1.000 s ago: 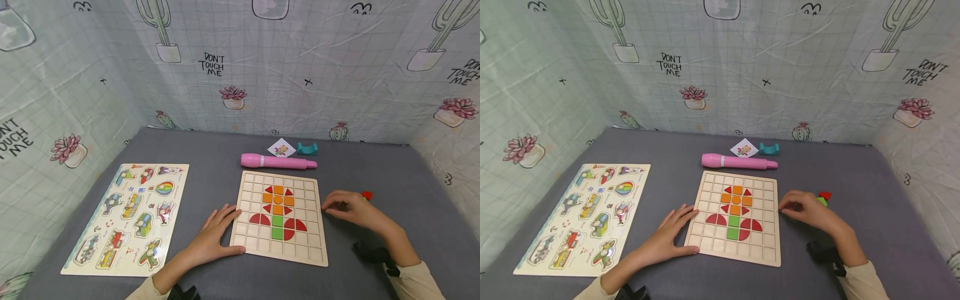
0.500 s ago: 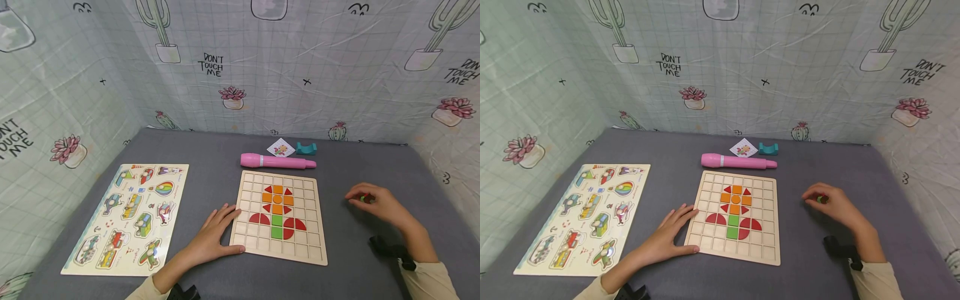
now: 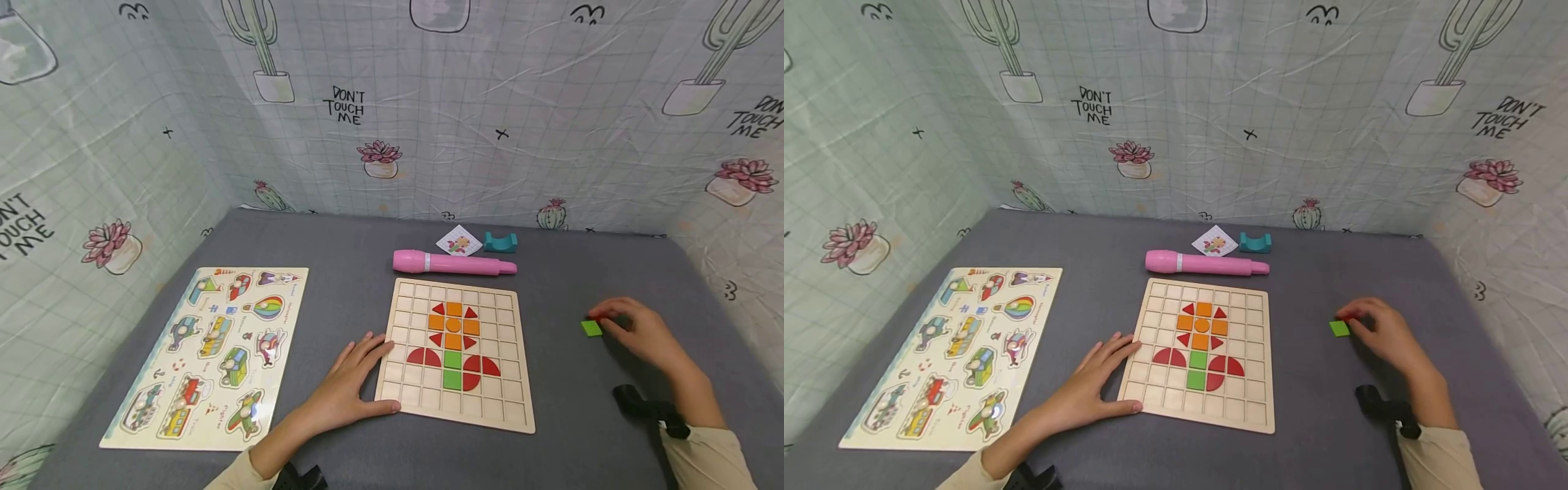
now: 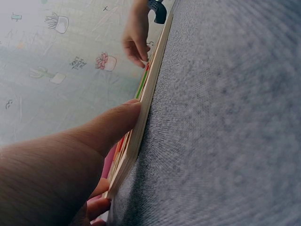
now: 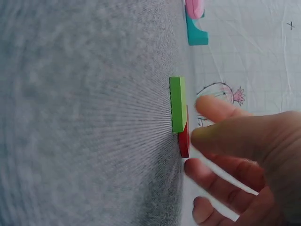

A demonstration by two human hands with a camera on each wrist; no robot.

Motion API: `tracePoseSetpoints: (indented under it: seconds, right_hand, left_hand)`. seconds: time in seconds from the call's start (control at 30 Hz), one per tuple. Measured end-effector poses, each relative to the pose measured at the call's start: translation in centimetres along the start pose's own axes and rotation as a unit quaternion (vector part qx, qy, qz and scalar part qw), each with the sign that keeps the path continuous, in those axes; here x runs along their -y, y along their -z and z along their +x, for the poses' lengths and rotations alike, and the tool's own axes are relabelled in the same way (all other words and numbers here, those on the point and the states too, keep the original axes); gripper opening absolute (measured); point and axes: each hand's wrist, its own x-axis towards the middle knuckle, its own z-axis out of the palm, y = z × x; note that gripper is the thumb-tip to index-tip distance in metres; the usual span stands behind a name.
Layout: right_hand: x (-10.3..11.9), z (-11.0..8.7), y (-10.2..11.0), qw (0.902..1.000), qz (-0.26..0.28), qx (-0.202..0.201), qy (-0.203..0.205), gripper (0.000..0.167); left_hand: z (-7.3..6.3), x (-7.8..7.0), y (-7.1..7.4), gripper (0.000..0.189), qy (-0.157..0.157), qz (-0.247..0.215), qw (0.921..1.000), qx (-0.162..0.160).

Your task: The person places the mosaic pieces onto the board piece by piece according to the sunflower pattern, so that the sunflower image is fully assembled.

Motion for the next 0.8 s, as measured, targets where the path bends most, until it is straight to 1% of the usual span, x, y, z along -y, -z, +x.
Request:
tracePoseSetpoints:
  seconds: [0.07, 0.17, 0.27, 0.43, 0.8]
  right_hand:
    - [-0.14, -0.09, 0.05, 0.9999, -0.016, 0.006, -0.003, 0.024]
    - [-0.24, -0.17, 0.05, 0.9996, -0.022, 0.014, -0.011, 0.025]
    - [-0.26, -0.18, 0.01, 0.9995, -0.020, 0.018, -0.018, 0.023]
    - [-0.10, -0.19, 0.03, 0.9986, -0.020, 0.021, -0.044, 0.017]
    - [0.16, -0.11, 0.26, 0.9958, -0.014, 0.035, -0.083, 0.015]
  left_hand:
    - [0.01, -0.01, -0.01, 0.092, 0.000, -0.001, 1.0000, 0.001]
    - [0.02, 0.00, -0.03, 0.092, 0.000, -0.001, 1.0000, 0.002]
    - [0.01, 0.01, -0.03, 0.092, -0.002, -0.002, 1.0000, 0.002]
    - [0.01, -0.06, 0.03, 0.092, -0.002, -0.002, 1.0000, 0.002]
    - [-0.04, -0.02, 0.01, 0.092, -0.001, 0.003, 1.0000, 0.001]
